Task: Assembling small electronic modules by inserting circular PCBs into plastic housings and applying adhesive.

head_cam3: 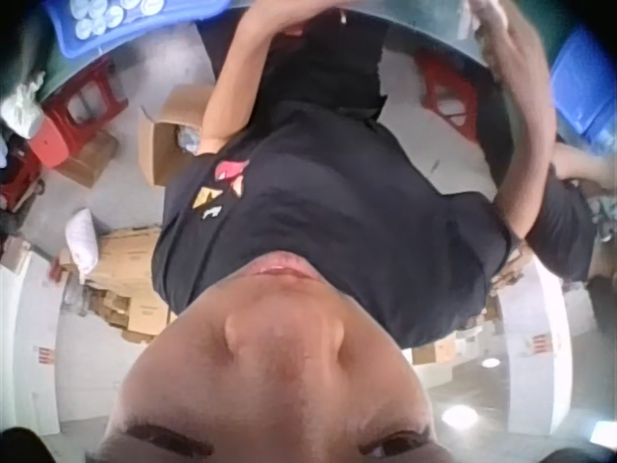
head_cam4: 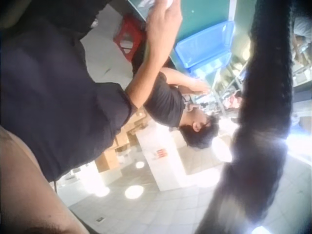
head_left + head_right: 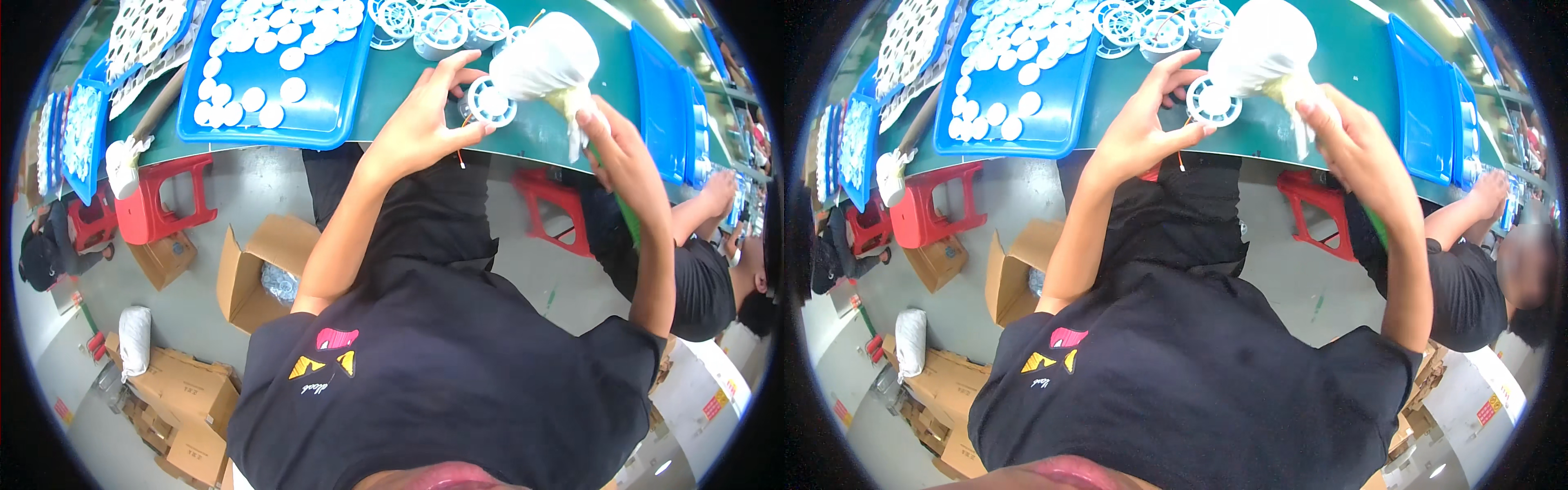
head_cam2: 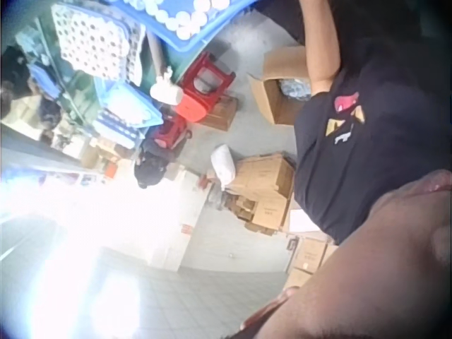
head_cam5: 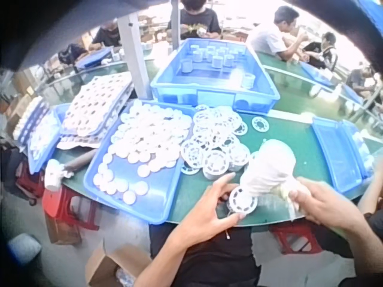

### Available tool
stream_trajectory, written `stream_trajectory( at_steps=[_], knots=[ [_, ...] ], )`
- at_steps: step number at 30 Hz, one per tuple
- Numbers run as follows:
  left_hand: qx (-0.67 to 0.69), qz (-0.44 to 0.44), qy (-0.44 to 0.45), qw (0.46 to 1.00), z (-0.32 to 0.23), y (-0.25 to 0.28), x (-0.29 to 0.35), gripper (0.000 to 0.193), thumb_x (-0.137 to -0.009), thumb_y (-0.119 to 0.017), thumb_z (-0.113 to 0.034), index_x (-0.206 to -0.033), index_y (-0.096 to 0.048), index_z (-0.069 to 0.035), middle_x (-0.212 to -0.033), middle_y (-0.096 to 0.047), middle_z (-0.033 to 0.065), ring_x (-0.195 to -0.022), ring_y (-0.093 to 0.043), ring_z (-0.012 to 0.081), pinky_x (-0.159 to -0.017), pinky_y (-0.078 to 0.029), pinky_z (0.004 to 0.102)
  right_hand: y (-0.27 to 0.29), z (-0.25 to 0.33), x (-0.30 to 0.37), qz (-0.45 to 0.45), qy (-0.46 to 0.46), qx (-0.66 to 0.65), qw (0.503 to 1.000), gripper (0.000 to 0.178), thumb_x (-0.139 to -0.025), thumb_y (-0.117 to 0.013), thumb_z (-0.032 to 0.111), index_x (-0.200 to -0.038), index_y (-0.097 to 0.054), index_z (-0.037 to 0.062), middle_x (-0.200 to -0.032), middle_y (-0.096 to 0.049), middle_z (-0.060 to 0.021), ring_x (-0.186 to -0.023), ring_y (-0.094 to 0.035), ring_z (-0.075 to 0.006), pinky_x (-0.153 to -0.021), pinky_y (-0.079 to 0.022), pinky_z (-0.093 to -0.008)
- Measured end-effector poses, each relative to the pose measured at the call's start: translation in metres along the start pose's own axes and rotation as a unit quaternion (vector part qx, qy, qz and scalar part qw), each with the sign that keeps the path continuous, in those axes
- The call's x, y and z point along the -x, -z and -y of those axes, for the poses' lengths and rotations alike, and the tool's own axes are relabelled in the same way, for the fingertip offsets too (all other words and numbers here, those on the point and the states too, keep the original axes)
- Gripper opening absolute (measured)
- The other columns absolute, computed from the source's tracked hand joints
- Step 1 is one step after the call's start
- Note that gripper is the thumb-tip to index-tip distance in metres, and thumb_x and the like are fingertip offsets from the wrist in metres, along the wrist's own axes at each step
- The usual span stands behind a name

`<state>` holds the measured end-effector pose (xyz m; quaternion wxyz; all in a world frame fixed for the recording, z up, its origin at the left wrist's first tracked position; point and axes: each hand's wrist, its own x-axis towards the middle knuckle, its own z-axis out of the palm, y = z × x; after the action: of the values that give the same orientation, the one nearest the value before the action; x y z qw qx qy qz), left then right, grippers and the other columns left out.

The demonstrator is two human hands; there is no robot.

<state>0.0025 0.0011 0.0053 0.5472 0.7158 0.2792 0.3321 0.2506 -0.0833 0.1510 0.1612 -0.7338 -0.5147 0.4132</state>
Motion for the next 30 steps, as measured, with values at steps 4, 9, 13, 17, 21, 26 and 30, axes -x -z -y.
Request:
stream_trajectory(
  at_steps=[4,9,13,17,21,26,30],
  knots=[
    [0.027,-0.048,-0.028,0.998,0.002,0.009,0.014,0.066,-0.095,-0.075,-0.010,-0.153,-0.046,-0.003,-0.137,-0.064,0.0122,-0.116,-0.063,0.0216,-0.106,-0.049,0.0355,-0.014,0.002,0.016,-0.111,0.110,0.051,0.986,0.038,-0.108,-0.062,0.031,-0.128,-0.063,-0.0005,-0.095,-0.072,-0.0108,-0.082,-0.065,-0.0158,-0.074,-0.052,-0.0308],
    [0.042,-0.259,-0.049,0.964,0.010,0.010,0.014,0.040,-0.097,-0.067,0.000,-0.136,-0.059,0.000,-0.129,-0.064,0.0138,-0.110,-0.068,0.0219,-0.093,-0.056,0.0332,-0.098,-0.001,0.041,-0.136,0.228,0.011,0.964,0.048,-0.092,-0.080,0.017,-0.132,-0.063,-0.0041,-0.115,-0.074,-0.0237,-0.104,-0.075,-0.0353,-0.090,-0.057,-0.0387],
    [-0.124,-0.255,-0.010,0.959,0.012,0.007,-0.002,0.061,-0.091,-0.074,-0.005,-0.147,-0.051,-0.002,-0.132,-0.057,0.0186,-0.120,-0.062,0.0311,-0.097,-0.053,0.0397,-0.141,-0.022,0.028,-0.203,0.146,0.003,0.968,0.046,-0.093,-0.079,0.016,-0.132,-0.064,-0.0036,-0.117,-0.073,-0.0234,-0.107,-0.073,-0.0390,-0.091,-0.057,-0.0407],
    [-0.137,-0.253,-0.041,0.957,0.009,-0.002,-0.016,0.077,-0.086,-0.084,-0.015,-0.152,-0.045,-0.003,-0.143,-0.056,0.0194,-0.125,-0.060,0.0309,-0.100,-0.053,0.0403,-0.131,-0.049,0.038,-0.267,0.071,-0.002,0.961,0.041,-0.099,-0.075,0.018,-0.131,-0.065,-0.0046,-0.116,-0.074,-0.0233,-0.105,-0.074,-0.0344,-0.090,-0.056,-0.0405],
    [-0.246,-0.278,-0.055,0.927,0.010,-0.008,-0.038,0.084,-0.083,-0.088,-0.023,-0.151,-0.045,-0.001,-0.134,-0.054,0.0223,-0.124,-0.053,0.0371,-0.108,-0.044,0.0471,-0.107,-0.073,0.035,-0.341,0.048,0.072,0.936,0.039,-0.101,-0.073,0.021,-0.131,-0.066,-0.0029,-0.115,-0.074,-0.0237,-0.103,-0.074,-0.0354,-0.090,-0.056,-0.0420],
    [-0.267,-0.251,-0.046,0.929,0.017,0.000,-0.043,0.080,-0.083,-0.086,-0.020,-0.150,-0.046,-0.003,-0.135,-0.057,0.0232,-0.126,-0.056,0.0395,-0.108,-0.045,0.0477,-0.076,-0.105,0.007,-0.410,0.037,0.141,0.900,0.042,-0.101,-0.072,0.020,-0.138,-0.063,0.0011,-0.117,-0.068,-0.0218,-0.104,-0.068,-0.0383,-0.090,-0.053,-0.0458],
    [-0.185,-0.132,-0.080,0.970,0.003,0.016,-0.008,0.077,-0.083,-0.081,-0.006,-0.151,-0.046,-0.006,-0.139,-0.057,0.0203,-0.129,-0.060,0.0344,-0.110,-0.048,0.0421,-0.066,-0.090,-0.021,-0.491,0.116,0.282,0.816,0.039,-0.098,-0.072,0.013,-0.134,-0.064,0.0003,-0.116,-0.064,-0.0185,-0.100,-0.065,-0.0349,-0.088,-0.052,-0.0446]
  ],
)
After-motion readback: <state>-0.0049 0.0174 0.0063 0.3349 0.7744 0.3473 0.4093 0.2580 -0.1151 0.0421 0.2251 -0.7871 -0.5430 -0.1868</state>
